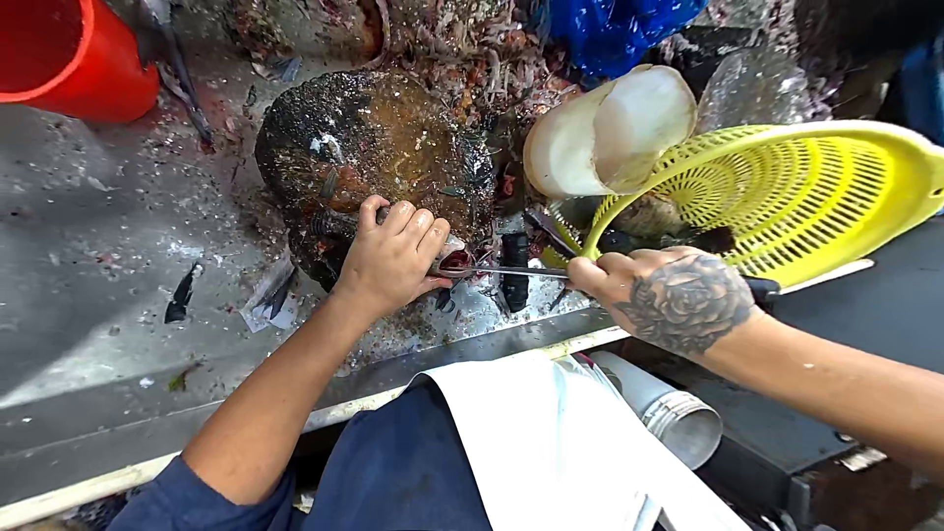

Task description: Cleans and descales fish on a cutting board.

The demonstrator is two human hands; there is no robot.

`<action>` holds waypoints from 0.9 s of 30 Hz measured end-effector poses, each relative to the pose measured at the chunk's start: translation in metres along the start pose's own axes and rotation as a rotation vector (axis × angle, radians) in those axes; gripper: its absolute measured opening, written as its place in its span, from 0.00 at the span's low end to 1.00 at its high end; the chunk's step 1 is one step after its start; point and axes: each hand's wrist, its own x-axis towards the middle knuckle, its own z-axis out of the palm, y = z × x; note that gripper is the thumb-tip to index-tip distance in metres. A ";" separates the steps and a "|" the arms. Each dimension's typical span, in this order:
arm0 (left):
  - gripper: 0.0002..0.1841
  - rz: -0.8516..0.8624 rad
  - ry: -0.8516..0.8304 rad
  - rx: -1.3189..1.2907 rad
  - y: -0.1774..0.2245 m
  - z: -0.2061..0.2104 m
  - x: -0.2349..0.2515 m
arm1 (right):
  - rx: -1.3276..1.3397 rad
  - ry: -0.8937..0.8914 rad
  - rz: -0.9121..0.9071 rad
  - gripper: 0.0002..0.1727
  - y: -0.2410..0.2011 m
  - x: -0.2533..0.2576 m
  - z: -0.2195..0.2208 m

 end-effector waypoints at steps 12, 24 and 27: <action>0.37 -0.035 0.022 0.000 0.000 0.004 0.004 | -0.007 -0.125 0.155 0.08 -0.023 0.012 -0.001; 0.41 -0.104 -0.034 0.019 0.003 -0.001 0.008 | 0.178 -0.413 0.598 0.15 -0.097 0.009 -0.025; 0.40 -0.139 -0.019 0.039 0.007 -0.001 0.006 | 0.089 -0.247 0.626 0.11 -0.107 0.012 -0.029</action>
